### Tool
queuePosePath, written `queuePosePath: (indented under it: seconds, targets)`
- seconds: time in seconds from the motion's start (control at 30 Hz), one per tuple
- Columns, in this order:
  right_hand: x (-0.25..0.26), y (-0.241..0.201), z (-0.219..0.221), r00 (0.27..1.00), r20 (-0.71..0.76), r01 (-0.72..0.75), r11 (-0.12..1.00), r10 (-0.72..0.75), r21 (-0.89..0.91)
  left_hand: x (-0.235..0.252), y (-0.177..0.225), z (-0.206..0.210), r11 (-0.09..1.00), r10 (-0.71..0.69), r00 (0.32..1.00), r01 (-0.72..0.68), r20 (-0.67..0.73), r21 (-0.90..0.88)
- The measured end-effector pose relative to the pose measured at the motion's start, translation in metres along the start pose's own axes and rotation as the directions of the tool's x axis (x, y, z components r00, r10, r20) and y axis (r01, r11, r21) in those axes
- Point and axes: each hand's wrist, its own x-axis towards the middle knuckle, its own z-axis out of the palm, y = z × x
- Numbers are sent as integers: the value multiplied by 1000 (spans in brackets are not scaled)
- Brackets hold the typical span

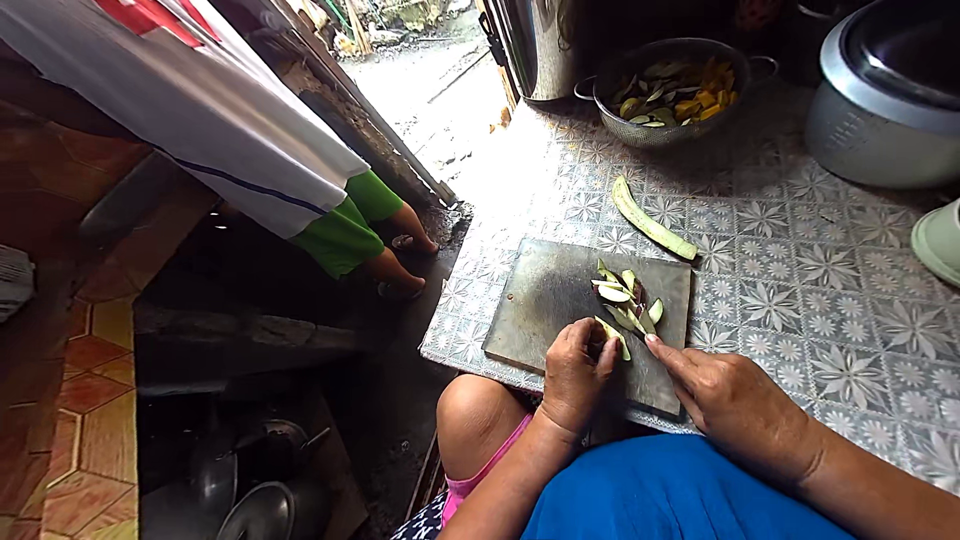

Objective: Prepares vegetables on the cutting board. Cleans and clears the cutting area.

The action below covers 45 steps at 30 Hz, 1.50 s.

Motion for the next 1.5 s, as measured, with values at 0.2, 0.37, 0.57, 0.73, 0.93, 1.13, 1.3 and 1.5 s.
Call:
queuePosePath:
  seconds: [0.2, 0.37, 0.57, 0.73, 0.93, 1.13, 1.3, 1.5]
  targets:
    - [0, -5, 2, 998, 20, 58, 998, -58, 3, 0, 2, -3, 1000, -14, 1000, 14, 21, -1]
    - [1, -6, 2, 997, 37, 68, 997, -67, -26, 1, 2, -2, 1000, 1, 1000, -1, 29, 21]
    - [14, -12, 15, 996, 93, 23, 998, -17, -62, 4, 0, -4, 1000, 10, 998, -12, 64, 27]
    - [13, -8, 19, 997, 72, 22, 999, -19, -35, 8, 2, -10, 1000, -19, 993, 16, 113, 27]
    - [-1, 0, 6, 995, 87, -44, 997, 39, 62, 10, 5, -19, 999, -43, 976, 43, 215, 4]
    - [-1, -5, -4, 1000, -8, -15, 999, 15, 37, 7, 6, -11, 999, -47, 989, 44, 137, 29]
    - [-3, -7, -3, 999, 9, 42, 999, -42, 25, 6, 7, -9, 999, -51, 991, 49, 121, 15]
    - [-4, -6, -2, 997, 35, 71, 997, -72, 9, 6, 5, -10, 999, -35, 992, 35, 122, 7]
